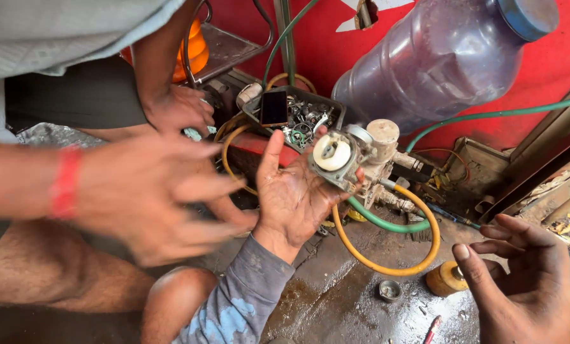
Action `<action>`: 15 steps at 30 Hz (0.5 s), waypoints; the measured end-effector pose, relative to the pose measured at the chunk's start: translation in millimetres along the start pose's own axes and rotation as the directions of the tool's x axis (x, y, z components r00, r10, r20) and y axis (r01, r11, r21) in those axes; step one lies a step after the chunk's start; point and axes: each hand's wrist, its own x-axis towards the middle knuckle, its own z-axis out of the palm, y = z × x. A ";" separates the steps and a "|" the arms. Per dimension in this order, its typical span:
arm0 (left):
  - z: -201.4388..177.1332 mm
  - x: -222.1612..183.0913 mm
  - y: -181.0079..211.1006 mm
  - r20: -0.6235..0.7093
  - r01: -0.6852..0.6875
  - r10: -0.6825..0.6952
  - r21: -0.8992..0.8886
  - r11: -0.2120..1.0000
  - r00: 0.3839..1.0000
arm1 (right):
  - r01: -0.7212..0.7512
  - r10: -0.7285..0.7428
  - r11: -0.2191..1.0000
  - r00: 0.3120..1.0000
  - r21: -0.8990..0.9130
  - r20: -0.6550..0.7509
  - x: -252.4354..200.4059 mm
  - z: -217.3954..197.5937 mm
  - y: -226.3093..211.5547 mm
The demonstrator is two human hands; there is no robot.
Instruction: Cleaning and inspecting motorcycle carburetor components with a brush and fuel.
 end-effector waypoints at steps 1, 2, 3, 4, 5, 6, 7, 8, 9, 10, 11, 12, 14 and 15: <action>12.1 -1.2 1.5 -0.164 0.148 -0.163 -0.100 0.984 0.973 | 0.001 -0.001 1.000 1.000 0.018 -0.003 -0.1 -0.8 0.7; 58.5 2.7 19.2 -0.307 0.271 -0.331 -0.222 0.937 0.892 | -0.004 0.005 1.000 1.000 0.015 -0.004 -0.3 -2.8 3.7; 102.8 -0.7 34.2 -0.418 0.360 -0.493 -0.358 0.861 0.763 | 0.003 -0.003 0.998 1.000 0.058 0.001 -0.3 -5.0 6.9; 145.3 -10.8 46.6 -0.492 0.410 -0.640 -0.501 0.762 0.590 | 0.007 -0.008 0.995 1.000 0.100 0.005 -1.6 -7.5 9.8; 111.2 -8.1 67.3 -0.493 0.410 -0.646 -0.508 0.758 0.583 | -0.001 0.001 0.995 1.000 0.097 0.001 -0.9 -6.4 7.4; 74.7 -5.0 86.0 -0.436 0.588 -0.615 -0.214 0.780 0.657 | -0.010 0.010 0.994 1.000 0.112 -0.001 -3.1 -7.7 4.7; 36.3 -1.8 103.5 -0.353 0.673 -0.604 0.113 0.731 0.715 | -0.019 0.019 0.992 1.000 0.127 -0.003 -5.0 -9.2 3.2; 5.3 -7.9 85.1 -0.353 0.691 -0.628 0.081 0.718 0.694 | -0.046 0.048 0.993 0.999 0.107 -0.020 -4.9 -7.4 -6.3; -25.9 -15.6 64.2 -0.135 0.144 -0.116 0.222 0.964 0.984 | -0.036 0.039 0.995 0.999 0.090 -0.024 -4.4 -6.8 -13.8; -57.1 -29.4 35.0 0.102 -0.460 0.449 0.216 0.861 0.888 | -0.041 0.043 0.997 0.999 0.069 -0.028 -10.0 -11.6 -20.9; -53.7 -27.0 12.3 0.058 -0.431 0.429 0.202 0.879 0.902 | -0.083 0.085 0.995 0.995 0.047 -0.047 -11.4 -15.5 -27.5; -51.4 -22.7 -9.7 0.026 -0.389 0.394 0.230 0.892 0.919 | -0.029 0.030 0.998 0.999 0.056 -0.019 -9.4 -18.3 -32.7; -75.0 -25.3 -34.7 -0.020 -0.307 0.325 0.278 0.910 0.945 | -0.017 0.018 0.999 1.000 0.033 -0.004 -6.5 -24.6 -30.3; -101.5 -35.0 -40.9 -0.034 -0.269 0.292 0.301 0.915 0.956 | -0.016 0.016 1.000 1.000 0.021 -0.009 -9.1 -30.0 -25.4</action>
